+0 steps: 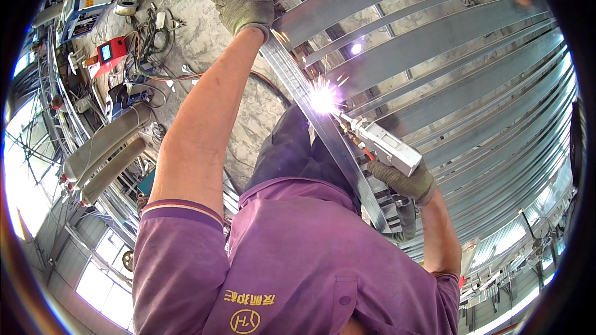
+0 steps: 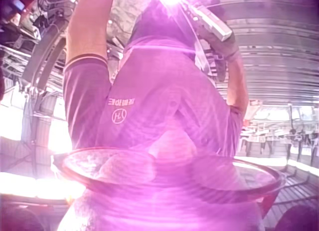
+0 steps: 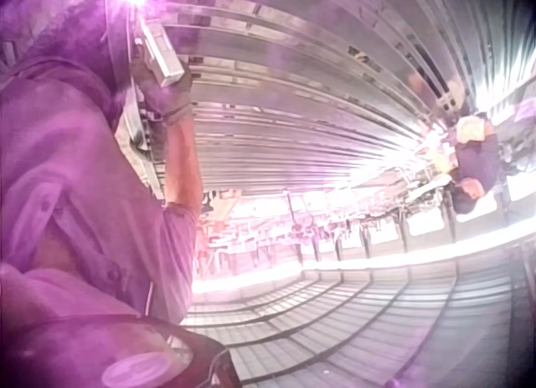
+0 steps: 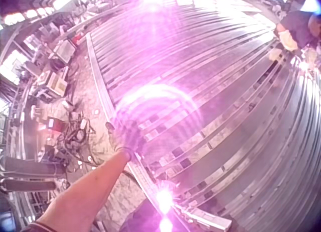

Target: The person welds a long metal frame using a handheld welding torch. The person holds the frame steady with one hand while moving the torch along the seam with the other, creating sparks and a bright arc. The person pauses briefly to reposition the torch and continues welding along the length of the frame.

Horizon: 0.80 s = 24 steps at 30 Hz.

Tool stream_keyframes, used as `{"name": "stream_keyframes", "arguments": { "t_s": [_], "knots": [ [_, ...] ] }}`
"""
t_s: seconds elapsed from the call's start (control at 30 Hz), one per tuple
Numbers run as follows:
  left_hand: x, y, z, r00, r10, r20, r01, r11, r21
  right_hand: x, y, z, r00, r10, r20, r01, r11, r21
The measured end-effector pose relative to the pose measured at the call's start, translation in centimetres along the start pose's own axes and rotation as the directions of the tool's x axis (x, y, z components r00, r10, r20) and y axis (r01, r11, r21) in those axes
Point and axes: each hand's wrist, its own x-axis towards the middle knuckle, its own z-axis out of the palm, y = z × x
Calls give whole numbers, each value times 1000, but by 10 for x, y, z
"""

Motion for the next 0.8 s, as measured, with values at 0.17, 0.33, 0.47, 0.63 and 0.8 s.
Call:
{"name": "stream_keyframes", "arguments": {
  "t_s": [0.17,0.33,0.47,0.63,0.8],
  "knots": [
    [-1,1,-1,1000,-6,14,6,1000,-12,-3,-2,2,1000,-28,-8,29,998,58],
    [-2,3,-4,999,-18,33,18,1000,-20,-5,-6,2,1000,1,-3,-1,998,57],
    [-1,1,-3,999,-12,37,13,1000,-21,-7,-4,0,1000,27,8,-27,998,64],
    [-1,2,-3,999,-7,41,8,1000,-20,-9,-5,2,1000,16,2,-16,996,89],
    [0,0,1,1000,-6,21,6,1000,-13,-11,-8,2,999,32,3,-32,993,112]
  ]
}}
